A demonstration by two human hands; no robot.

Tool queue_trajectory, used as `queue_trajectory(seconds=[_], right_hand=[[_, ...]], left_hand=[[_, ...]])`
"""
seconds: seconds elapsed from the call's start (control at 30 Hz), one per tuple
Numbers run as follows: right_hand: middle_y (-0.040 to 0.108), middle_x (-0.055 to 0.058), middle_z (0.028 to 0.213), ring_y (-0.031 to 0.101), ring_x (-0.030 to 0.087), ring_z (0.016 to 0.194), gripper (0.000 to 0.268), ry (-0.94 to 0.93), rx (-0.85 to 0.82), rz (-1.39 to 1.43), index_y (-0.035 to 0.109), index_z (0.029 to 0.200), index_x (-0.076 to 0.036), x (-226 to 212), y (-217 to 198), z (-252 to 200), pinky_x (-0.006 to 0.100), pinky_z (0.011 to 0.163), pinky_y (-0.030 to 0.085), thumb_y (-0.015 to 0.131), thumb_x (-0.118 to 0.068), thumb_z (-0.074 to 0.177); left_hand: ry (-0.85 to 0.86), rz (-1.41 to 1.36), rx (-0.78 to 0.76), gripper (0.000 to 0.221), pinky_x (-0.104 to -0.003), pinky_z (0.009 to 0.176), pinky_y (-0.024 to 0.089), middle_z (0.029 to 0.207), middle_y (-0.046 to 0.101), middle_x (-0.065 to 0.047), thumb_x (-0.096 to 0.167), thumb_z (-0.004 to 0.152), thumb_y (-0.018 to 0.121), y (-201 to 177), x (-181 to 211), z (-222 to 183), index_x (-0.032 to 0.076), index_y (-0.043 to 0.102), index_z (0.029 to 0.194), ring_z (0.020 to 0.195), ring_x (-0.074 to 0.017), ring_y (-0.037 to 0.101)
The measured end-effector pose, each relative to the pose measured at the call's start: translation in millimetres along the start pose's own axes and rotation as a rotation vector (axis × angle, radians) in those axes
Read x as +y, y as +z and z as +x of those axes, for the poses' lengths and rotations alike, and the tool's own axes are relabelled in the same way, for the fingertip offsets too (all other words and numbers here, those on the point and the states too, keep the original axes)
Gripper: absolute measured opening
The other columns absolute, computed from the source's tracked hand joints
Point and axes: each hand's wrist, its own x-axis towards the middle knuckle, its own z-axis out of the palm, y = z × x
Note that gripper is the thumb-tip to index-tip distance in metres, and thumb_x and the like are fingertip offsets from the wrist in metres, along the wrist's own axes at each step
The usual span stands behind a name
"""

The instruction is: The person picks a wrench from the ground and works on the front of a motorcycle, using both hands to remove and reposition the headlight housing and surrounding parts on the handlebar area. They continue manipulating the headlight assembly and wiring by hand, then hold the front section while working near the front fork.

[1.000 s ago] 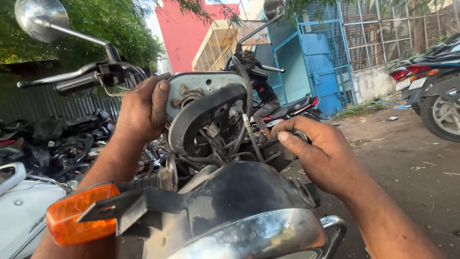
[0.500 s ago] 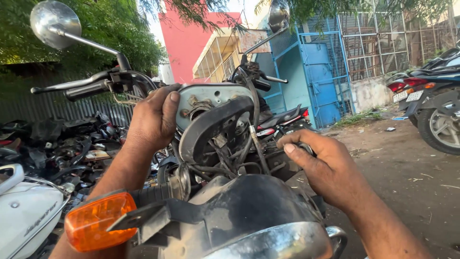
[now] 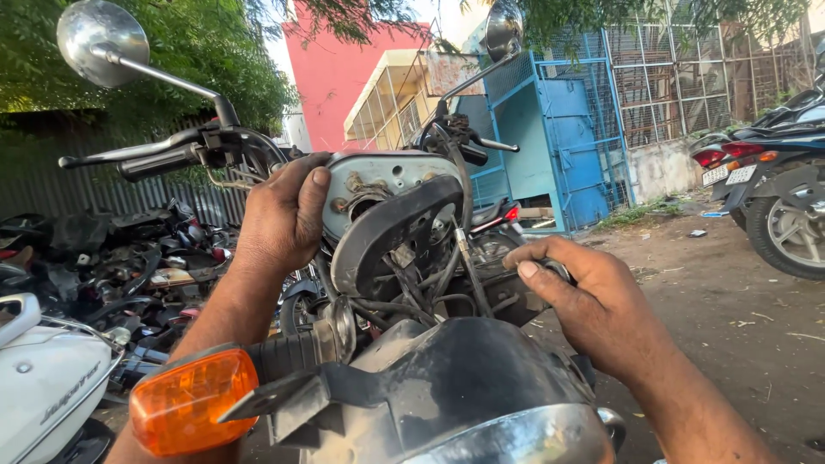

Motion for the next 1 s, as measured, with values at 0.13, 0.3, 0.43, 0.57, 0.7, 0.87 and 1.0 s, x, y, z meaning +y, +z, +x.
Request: queue_trajectory(seconds=[0.13,0.3,0.43,0.57,0.7,0.87,1.0], right_hand=[[0.077,0.007,0.104,0.073,0.018,0.102,0.032,-0.020,0.010,0.018,0.078,0.108,-0.009,3,0,1,0.034,0.092,0.053,0.061,-0.030,0.090],[0.077,0.007,0.102,0.073,0.017,0.098,0.032,-0.031,0.001,0.065,0.077,0.108,-0.007,3,0,1,0.033,0.090,0.054,0.061,-0.029,0.090],[0.077,0.007,0.099,0.073,0.016,0.094,0.033,0.015,-0.006,0.093,0.077,0.108,-0.007,-1,0,0,0.032,0.087,0.055,0.061,-0.029,0.090],[0.077,0.007,0.099,0.073,0.016,0.094,0.033,0.020,0.003,0.080,0.077,0.107,-0.007,0,0,1,0.032,0.086,0.055,0.061,-0.029,0.089],[0.079,0.008,0.094,0.072,0.016,0.091,0.034,0.025,0.002,0.072,0.076,0.108,-0.006,2,-1,1,0.033,0.084,0.055,0.061,-0.030,0.089],[0.077,0.008,0.093,0.074,0.016,0.090,0.034,0.063,-0.015,0.074,0.077,0.108,-0.008,-1,-1,0,0.033,0.084,0.056,0.060,-0.030,0.088],[0.079,0.006,0.098,0.072,0.015,0.095,0.034,-0.003,-0.002,0.085,0.077,0.107,-0.006,7,-1,0,0.031,0.087,0.054,0.061,-0.029,0.089]], left_hand=[[0.021,-0.030,0.007,0.049,-0.044,0.095,0.055,0.112,0.072,-0.026,0.039,0.110,0.046,0,0,0,-0.003,0.066,0.126,0.110,-0.0394,0.071],[0.009,-0.035,0.015,0.049,-0.043,0.092,0.056,0.111,0.072,-0.025,0.039,0.109,0.046,2,0,0,-0.002,0.067,0.125,0.107,-0.0385,0.072],[-0.022,-0.024,0.008,0.049,-0.044,0.091,0.056,0.109,0.072,-0.025,0.039,0.109,0.046,1,2,1,-0.002,0.067,0.125,0.106,-0.0379,0.073],[0.000,-0.010,0.008,0.049,-0.044,0.090,0.056,0.107,0.073,-0.024,0.039,0.109,0.046,1,0,2,-0.002,0.068,0.124,0.104,-0.0387,0.073],[0.021,-0.002,0.019,0.048,-0.045,0.088,0.056,0.103,0.073,-0.024,0.040,0.109,0.047,3,-3,2,-0.002,0.068,0.122,0.101,-0.0395,0.073],[-0.031,-0.026,0.007,0.049,-0.042,0.083,0.058,0.097,0.073,-0.022,0.041,0.108,0.046,3,0,3,-0.001,0.068,0.120,0.094,-0.0349,0.075],[-0.028,-0.047,0.056,0.051,-0.040,0.080,0.058,0.095,0.075,-0.019,0.046,0.105,0.051,6,-5,5,0.001,0.072,0.118,0.091,-0.0306,0.076]])
